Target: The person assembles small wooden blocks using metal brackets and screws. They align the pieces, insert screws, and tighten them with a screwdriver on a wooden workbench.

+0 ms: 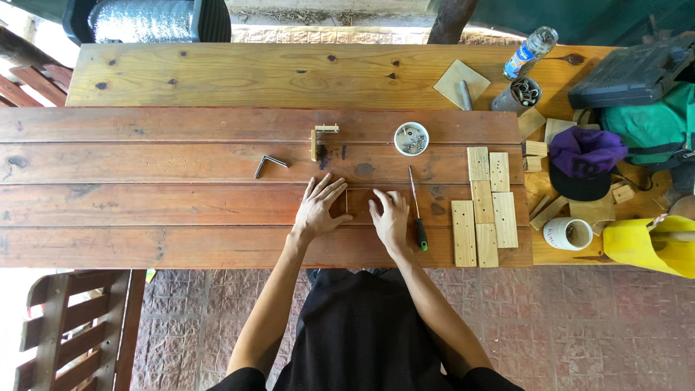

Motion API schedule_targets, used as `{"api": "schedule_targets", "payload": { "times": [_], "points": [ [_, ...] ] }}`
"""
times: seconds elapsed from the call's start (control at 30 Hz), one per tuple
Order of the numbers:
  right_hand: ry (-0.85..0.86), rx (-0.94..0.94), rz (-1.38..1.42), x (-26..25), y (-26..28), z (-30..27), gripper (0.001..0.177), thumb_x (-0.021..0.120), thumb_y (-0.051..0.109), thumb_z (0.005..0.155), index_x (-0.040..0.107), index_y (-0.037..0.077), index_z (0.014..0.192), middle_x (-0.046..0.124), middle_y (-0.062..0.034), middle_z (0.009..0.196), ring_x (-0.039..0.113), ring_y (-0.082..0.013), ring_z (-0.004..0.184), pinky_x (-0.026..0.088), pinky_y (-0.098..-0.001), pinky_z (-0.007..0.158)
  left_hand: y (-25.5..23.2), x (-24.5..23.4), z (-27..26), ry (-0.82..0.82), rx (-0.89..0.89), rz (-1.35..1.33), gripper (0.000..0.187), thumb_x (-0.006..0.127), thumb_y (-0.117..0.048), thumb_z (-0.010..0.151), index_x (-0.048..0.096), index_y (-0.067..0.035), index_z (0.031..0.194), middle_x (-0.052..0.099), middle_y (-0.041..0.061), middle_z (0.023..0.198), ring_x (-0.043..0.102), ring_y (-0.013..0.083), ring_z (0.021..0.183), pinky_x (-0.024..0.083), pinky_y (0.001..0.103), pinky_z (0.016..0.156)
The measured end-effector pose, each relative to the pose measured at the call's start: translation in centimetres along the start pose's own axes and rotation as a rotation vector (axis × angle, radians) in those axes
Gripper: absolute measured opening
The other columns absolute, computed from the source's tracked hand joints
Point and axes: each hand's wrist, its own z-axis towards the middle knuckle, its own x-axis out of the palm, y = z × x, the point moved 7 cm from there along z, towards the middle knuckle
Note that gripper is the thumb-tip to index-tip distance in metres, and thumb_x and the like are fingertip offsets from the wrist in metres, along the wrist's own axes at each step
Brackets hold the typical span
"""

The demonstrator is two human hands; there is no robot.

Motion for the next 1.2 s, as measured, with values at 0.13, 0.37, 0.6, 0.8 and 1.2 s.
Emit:
{"api": "schedule_targets", "payload": {
  "times": [0.13,0.37,0.6,0.8,1.2],
  "points": [
    [-0.009,0.011,0.034,-0.4,0.0,-0.1,0.031,0.076,0.030,0.090,0.072,0.028,0.120,0.058,0.0004,0.105,0.062,-0.0227,0.092,0.050,-0.0406,0.076,-1.2,-1.1,-0.9,-0.073,-0.017,0.060,0.105,0.061,-0.086,0.072,0.048,-0.020,0.153,0.043,-0.002,0.161,0.030,0.0240,0.154,0.018,0.051,0.128],
    [-0.020,-0.003,0.035,-0.9,0.3,-0.2,0.028,0.076,0.026,0.089,0.074,0.027,0.117,0.059,-0.0006,0.105,0.063,-0.0231,0.092,0.051,-0.0403,0.076,-2.3,-2.3,-2.2,-0.119,-0.097,0.116,0.100,0.058,-0.076,0.085,0.041,-0.011,0.158,0.032,0.009,0.168,0.027,0.0342,0.154,0.022,0.058,0.123],
    [-0.045,0.003,0.026,-1.0,0.5,0.0,0.024,0.074,0.026,0.090,0.074,0.028,0.114,0.061,-0.0002,0.105,0.064,-0.0227,0.092,0.052,-0.0393,0.077,-1.6,-1.8,-2.2,-0.138,-0.082,0.132,0.097,0.057,-0.075,0.085,0.042,-0.012,0.157,0.034,0.009,0.167,0.029,0.0344,0.153,0.024,0.059,0.123],
    [-0.045,0.019,0.060,-1.7,0.3,0.2,0.020,0.071,0.021,0.092,0.075,0.026,0.111,0.062,-0.0017,0.101,0.065,-0.0237,0.089,0.052,-0.0396,0.077,-2.1,-1.9,-1.8,-0.158,-0.044,0.190,0.090,0.061,-0.072,0.085,0.050,-0.013,0.153,0.042,0.009,0.163,0.035,0.0327,0.151,0.028,0.056,0.122],
    [-0.020,-0.008,0.008,-2.0,1.4,0.2,0.028,0.069,0.019,0.087,0.068,0.024,0.115,0.058,-0.0044,0.103,0.063,-0.0290,0.090,0.051,-0.0432,0.072,-1.4,-1.5,-2.0,-0.173,-0.094,0.101,0.084,0.063,-0.068,0.086,0.051,-0.018,0.153,0.042,0.003,0.164,0.035,0.0290,0.152,0.026,0.056,0.123]
  ]
}}
